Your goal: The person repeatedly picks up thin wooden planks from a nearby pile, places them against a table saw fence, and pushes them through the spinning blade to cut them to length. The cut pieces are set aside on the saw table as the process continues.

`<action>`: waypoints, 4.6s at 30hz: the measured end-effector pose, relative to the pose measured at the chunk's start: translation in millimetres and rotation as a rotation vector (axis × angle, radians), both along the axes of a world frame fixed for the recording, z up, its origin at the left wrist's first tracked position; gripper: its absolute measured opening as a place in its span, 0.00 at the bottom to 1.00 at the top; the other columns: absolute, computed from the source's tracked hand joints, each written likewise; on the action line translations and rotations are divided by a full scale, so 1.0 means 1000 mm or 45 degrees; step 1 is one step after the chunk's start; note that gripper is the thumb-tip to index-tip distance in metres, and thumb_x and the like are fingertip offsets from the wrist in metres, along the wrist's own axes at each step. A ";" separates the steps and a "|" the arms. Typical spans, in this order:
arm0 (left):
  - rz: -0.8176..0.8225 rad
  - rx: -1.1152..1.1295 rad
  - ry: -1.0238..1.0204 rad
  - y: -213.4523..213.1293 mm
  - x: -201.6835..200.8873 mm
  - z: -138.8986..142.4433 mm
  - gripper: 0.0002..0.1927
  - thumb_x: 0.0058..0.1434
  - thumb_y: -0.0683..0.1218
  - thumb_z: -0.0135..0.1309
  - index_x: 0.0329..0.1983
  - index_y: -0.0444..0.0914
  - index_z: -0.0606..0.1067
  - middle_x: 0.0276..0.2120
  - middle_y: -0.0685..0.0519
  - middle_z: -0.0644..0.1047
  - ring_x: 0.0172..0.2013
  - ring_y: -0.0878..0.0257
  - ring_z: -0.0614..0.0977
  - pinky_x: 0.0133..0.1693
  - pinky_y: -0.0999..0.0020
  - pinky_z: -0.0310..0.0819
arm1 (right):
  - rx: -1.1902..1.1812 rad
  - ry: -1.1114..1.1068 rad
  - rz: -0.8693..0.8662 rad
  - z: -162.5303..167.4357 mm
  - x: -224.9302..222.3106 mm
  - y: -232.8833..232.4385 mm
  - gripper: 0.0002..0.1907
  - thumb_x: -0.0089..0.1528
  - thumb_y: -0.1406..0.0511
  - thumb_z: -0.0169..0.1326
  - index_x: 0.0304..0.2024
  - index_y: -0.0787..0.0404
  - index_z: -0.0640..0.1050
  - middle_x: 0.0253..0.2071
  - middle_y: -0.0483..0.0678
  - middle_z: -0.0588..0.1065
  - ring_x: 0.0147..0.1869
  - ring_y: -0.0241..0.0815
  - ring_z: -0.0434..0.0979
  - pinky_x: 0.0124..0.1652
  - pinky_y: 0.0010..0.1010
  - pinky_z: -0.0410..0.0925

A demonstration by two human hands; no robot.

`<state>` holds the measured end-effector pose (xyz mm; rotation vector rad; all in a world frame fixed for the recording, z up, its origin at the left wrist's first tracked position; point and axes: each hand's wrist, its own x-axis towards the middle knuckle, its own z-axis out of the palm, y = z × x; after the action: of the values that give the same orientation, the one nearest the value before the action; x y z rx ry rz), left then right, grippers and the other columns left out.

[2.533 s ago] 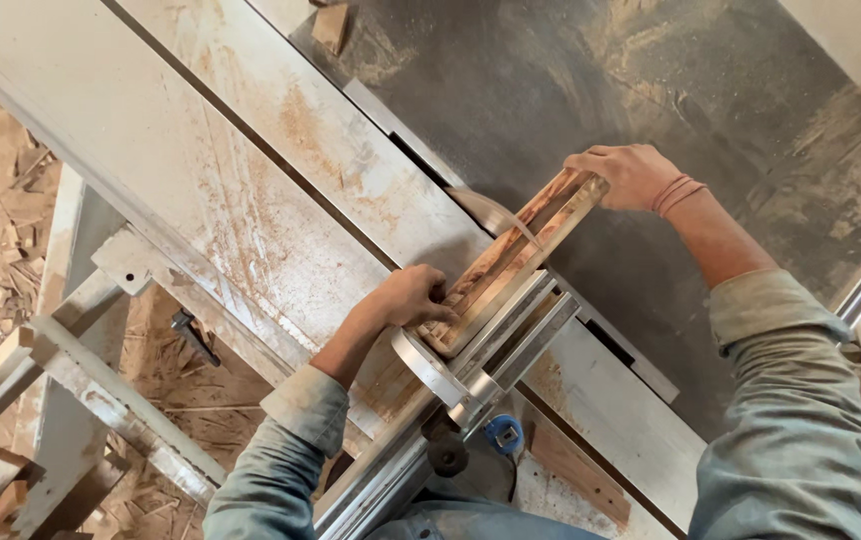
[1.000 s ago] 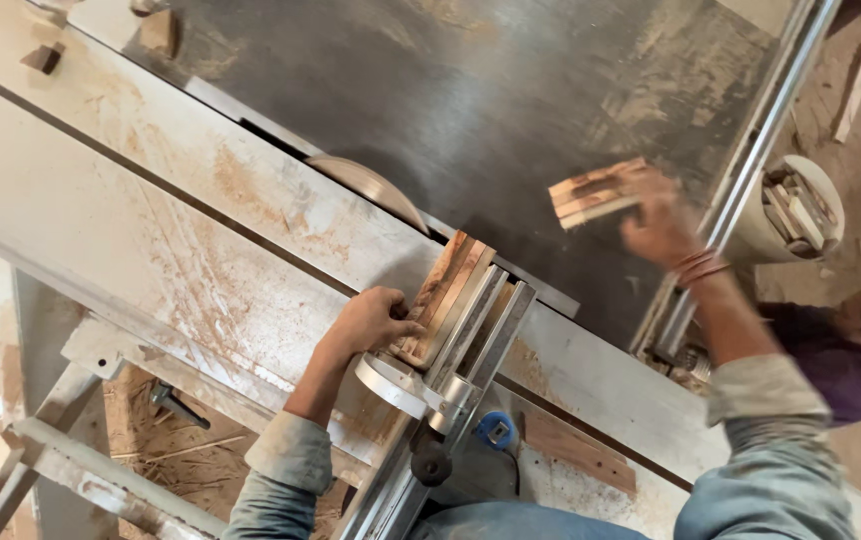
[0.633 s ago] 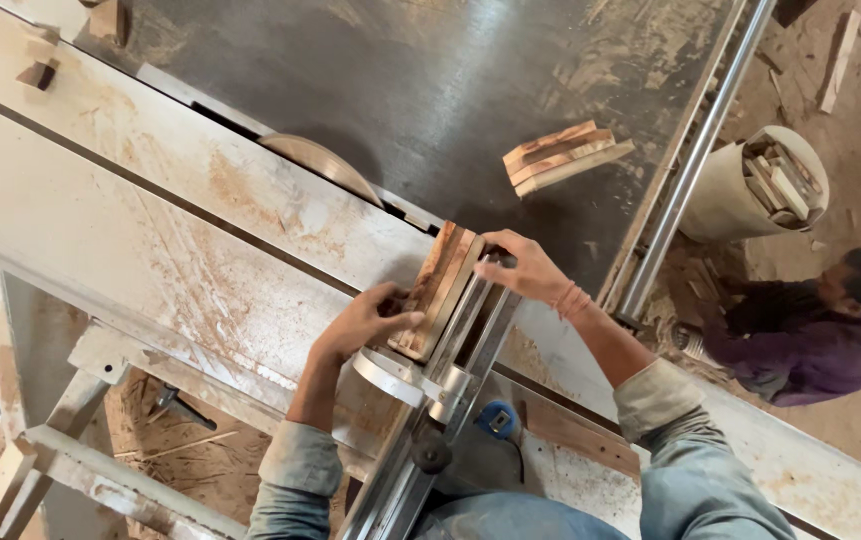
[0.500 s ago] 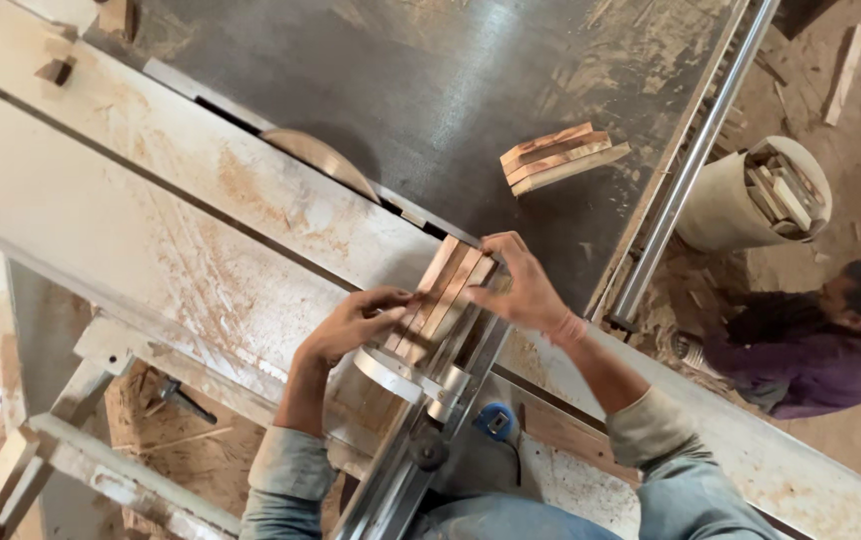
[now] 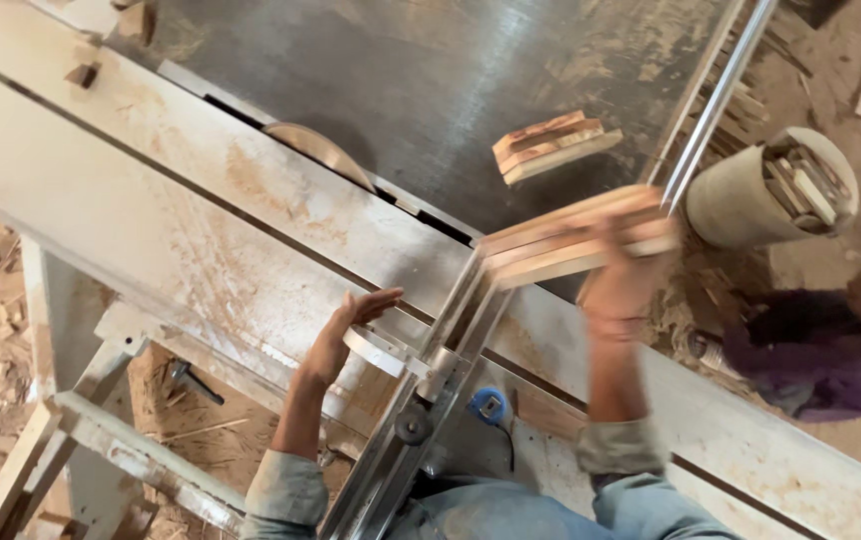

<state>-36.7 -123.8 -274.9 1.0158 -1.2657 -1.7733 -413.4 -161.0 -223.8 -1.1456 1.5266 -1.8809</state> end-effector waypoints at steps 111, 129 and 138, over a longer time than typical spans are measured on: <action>-0.796 0.017 -0.755 -0.087 -0.050 -0.043 0.17 0.61 0.51 0.62 0.35 0.30 0.83 0.27 0.46 0.84 0.27 0.61 0.86 0.32 0.66 0.82 | 0.520 2.044 0.627 -0.050 -0.116 -0.155 0.54 0.50 0.54 0.69 0.75 0.58 0.62 0.75 0.57 0.62 0.80 0.57 0.54 0.73 0.52 0.50; -0.806 -0.107 -0.826 -0.085 -0.050 -0.030 0.19 0.61 0.53 0.60 0.33 0.30 0.83 0.26 0.47 0.84 0.26 0.61 0.86 0.31 0.65 0.80 | 0.621 1.996 0.590 -0.045 -0.199 -0.095 0.37 0.50 0.58 0.69 0.62 0.54 0.76 0.63 0.50 0.75 0.72 0.52 0.70 0.71 0.46 0.60; -0.787 -0.273 -0.828 -0.086 -0.051 -0.037 0.19 0.59 0.53 0.61 0.36 0.29 0.83 0.27 0.45 0.84 0.27 0.60 0.86 0.32 0.66 0.80 | 0.638 2.006 0.575 -0.033 -0.196 -0.093 0.30 0.50 0.58 0.68 0.56 0.52 0.79 0.58 0.47 0.78 0.68 0.50 0.74 0.68 0.43 0.63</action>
<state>-87.5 -209.6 -311.7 1.2064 -2.3234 -1.7209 -609.8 -253.9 -256.6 -2.5479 1.8631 0.0316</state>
